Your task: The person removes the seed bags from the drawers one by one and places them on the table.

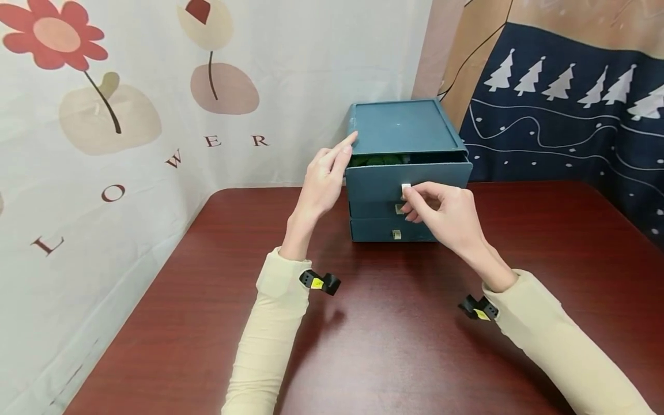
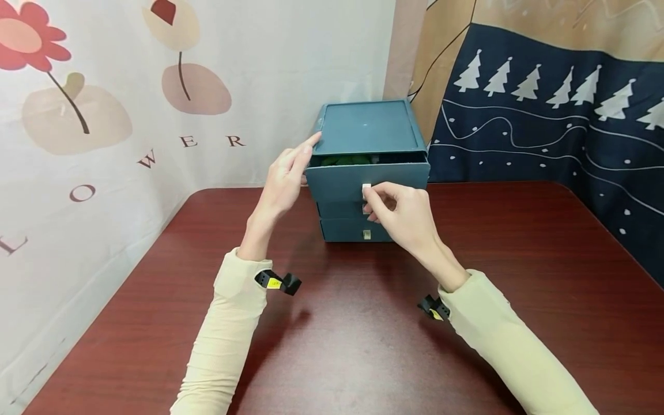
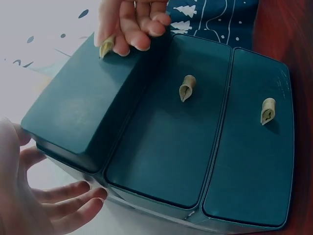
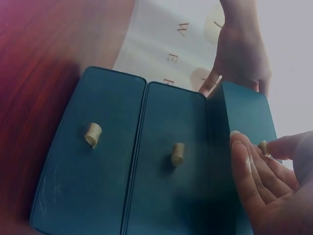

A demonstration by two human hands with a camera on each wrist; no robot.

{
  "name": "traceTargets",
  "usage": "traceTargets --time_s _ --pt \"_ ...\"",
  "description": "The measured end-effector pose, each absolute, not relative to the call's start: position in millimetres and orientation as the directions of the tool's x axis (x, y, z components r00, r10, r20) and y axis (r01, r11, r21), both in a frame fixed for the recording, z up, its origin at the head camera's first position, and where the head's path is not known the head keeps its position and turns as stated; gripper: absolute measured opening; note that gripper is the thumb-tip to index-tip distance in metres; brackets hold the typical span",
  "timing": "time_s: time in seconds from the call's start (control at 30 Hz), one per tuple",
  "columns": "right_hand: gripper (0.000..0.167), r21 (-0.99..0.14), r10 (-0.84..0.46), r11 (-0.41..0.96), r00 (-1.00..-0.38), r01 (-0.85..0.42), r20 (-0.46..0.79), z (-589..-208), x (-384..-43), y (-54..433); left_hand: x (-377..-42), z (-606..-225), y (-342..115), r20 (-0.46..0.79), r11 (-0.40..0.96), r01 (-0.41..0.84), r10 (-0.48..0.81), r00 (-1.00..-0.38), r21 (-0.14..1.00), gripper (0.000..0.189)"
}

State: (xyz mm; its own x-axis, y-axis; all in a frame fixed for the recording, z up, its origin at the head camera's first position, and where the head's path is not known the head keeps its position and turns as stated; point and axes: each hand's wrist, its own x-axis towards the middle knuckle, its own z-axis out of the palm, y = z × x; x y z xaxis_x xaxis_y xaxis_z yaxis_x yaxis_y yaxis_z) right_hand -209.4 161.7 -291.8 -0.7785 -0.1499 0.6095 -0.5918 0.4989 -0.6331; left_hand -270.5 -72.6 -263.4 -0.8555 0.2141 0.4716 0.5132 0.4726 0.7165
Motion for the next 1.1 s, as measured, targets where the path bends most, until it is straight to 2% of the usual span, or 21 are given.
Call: traceTargets --time_s 0.5,0.9,1.1 --pt "0.009 -0.573 -0.170 0.462 -0.702 -0.677 0.692 -296.9 -180.0 163.2 -268.6 -263.1 -74.1 0.454 0.455 0.507 0.229 -0.861 0.732 0.046" --pt "0.010 -0.491 -0.224 0.448 -0.625 -0.747 0.747 -298.6 -162.4 163.4 -269.5 -262.3 -74.0 0.458 0.463 0.504 0.218 -0.862 0.729 0.045" --pt "0.013 -0.465 -0.242 0.458 -0.609 -0.758 0.755 -301.1 -155.1 165.7 -270.4 -262.8 -73.2 0.463 0.466 0.507 0.215 -0.860 0.725 0.046"
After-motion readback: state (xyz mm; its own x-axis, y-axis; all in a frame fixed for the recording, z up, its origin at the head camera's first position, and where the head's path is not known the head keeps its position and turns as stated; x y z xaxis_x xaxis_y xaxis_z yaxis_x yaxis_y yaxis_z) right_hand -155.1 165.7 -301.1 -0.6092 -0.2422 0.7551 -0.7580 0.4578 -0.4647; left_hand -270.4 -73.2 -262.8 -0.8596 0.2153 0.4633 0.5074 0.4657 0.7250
